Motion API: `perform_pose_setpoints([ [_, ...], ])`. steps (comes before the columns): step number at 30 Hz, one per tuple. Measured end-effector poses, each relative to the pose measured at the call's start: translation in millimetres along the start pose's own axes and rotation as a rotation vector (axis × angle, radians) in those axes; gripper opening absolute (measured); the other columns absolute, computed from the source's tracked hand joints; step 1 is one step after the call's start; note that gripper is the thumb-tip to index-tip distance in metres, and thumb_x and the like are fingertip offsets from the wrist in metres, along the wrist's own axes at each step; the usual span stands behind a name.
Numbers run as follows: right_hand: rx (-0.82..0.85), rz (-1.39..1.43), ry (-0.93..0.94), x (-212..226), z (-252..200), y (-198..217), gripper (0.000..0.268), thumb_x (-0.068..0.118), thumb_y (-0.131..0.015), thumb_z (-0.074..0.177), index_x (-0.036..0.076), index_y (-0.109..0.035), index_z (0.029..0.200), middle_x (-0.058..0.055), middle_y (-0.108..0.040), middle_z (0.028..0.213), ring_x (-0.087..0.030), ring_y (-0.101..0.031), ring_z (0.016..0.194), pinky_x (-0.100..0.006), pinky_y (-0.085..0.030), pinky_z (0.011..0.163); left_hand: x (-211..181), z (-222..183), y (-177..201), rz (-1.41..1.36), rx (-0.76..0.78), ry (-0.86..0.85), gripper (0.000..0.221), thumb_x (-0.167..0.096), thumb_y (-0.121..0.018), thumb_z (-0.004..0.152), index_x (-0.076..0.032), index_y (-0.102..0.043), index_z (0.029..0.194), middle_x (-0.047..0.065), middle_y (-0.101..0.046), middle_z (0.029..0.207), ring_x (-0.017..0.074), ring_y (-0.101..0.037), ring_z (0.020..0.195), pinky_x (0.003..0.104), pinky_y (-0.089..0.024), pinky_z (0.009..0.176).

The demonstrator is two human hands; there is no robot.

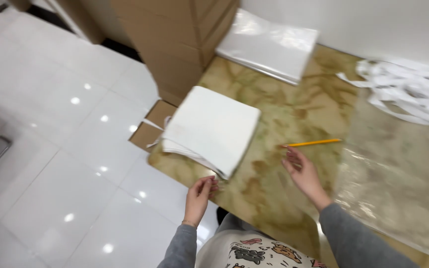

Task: The person wraps a folded white cloth in a clear plastic bag, then places the wrapped item into a cardboard box. The person closes the box and handles a white ribbon on the table.

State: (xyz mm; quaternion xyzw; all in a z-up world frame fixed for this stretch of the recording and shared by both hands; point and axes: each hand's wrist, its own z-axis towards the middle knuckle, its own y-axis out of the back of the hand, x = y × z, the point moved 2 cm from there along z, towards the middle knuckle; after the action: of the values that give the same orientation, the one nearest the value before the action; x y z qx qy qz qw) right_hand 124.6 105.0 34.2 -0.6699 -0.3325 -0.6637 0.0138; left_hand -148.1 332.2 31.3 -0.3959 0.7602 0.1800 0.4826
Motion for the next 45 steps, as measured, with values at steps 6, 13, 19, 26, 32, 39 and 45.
perform_pose_setpoints([
  [6, 0.023, 0.426, -0.676, 53.3, 41.2, -115.1, 0.068, 0.047, -0.073, 0.087, 0.004, -0.057, 0.137, -0.018, -0.068, 0.13, -0.028, -0.065, 0.123, -0.04, -0.055, 0.095, -58.6, 27.3, 91.0, 0.121, -0.232, 0.008, 0.031, -0.03, -0.061, 0.099, -0.014, -0.076, 0.121, -0.001, -0.08, 0.12, 0.0117, -0.07, 0.109, 0.032, -0.058, 0.088],
  [13, -0.065, 0.493, -0.757, 73.8, 65.4, -160.6, 0.116, 0.049, -0.09, 0.085, -0.012, -0.023, 0.158, -0.04, -0.049, 0.14, -0.052, -0.06, 0.123, -0.063, -0.051, 0.096, -126.4, 117.9, 116.1, 0.477, -0.365, -0.258, 0.047, -0.027, -0.065, 0.101, -0.004, -0.058, 0.142, 0.024, -0.048, 0.143, 0.0482, -0.046, 0.141, 0.055, -0.046, 0.117],
  [19, 0.014, 0.612, -0.906, 136.7, 64.2, -163.8, 0.114, 0.057, -0.092, 0.073, -0.006, -0.041, 0.153, -0.028, -0.055, 0.139, -0.044, -0.059, 0.127, -0.06, -0.053, 0.099, -80.2, 240.6, 105.5, 0.622, -0.105, -0.083, 0.062, -0.051, -0.061, 0.101, -0.01, -0.057, 0.147, 0.016, -0.055, 0.149, 0.0445, -0.054, 0.14, 0.053, -0.044, 0.117],
  [26, 0.092, 0.72, -0.839, 154.2, 54.2, -175.0, 0.107, 0.043, -0.084, 0.08, -0.008, -0.033, 0.159, -0.033, -0.04, 0.159, -0.049, -0.038, 0.15, -0.065, -0.031, 0.122, -77.0, 243.5, 110.4, 0.879, -0.222, -0.211, 0.055, -0.06, -0.066, 0.095, -0.016, -0.074, 0.127, 0.006, -0.07, 0.128, 0.0391, -0.064, 0.123, 0.047, -0.053, 0.106],
  [32, 0.046, 0.81, -0.791, 129.6, 26.3, -156.8, 0.098, 0.027, -0.085, 0.082, -0.006, -0.034, 0.159, -0.038, -0.047, 0.152, -0.053, -0.046, 0.141, -0.071, -0.036, 0.114, -103.1, 190.1, 97.5, 0.882, -0.197, -0.235, 0.051, -0.053, -0.066, 0.096, -0.013, -0.074, 0.126, 0.012, -0.069, 0.128, 0.0402, -0.063, 0.124, 0.049, -0.051, 0.108],
  [39, -0.101, 0.743, -0.878, 129.8, -41.9, -55.0, 0.086, 0.011, -0.073, 0.075, 0.005, -0.043, 0.155, -0.021, -0.061, 0.151, -0.04, -0.061, 0.132, -0.054, -0.051, 0.112, -81.5, 131.5, 33.4, 0.441, -0.001, 0.102, 0.038, -0.042, -0.073, 0.089, -0.009, -0.071, 0.108, 0.003, -0.074, 0.107, 0.0166, -0.066, 0.102, 0.029, -0.049, 0.097],
  [45, -0.371, 0.838, -0.76, 3.7, -134.0, 54.0, 0.059, 0.0, -0.073, 0.078, -0.011, -0.063, 0.135, -0.03, -0.072, 0.13, -0.044, -0.068, 0.109, -0.056, -0.056, 0.096, -71.0, 77.3, -83.4, 0.541, 0.494, 0.206, 0.068, -0.051, -0.062, 0.089, -0.008, -0.067, 0.141, 0.004, -0.07, 0.147, 0.0145, -0.06, 0.137, 0.029, -0.04, 0.119],
])
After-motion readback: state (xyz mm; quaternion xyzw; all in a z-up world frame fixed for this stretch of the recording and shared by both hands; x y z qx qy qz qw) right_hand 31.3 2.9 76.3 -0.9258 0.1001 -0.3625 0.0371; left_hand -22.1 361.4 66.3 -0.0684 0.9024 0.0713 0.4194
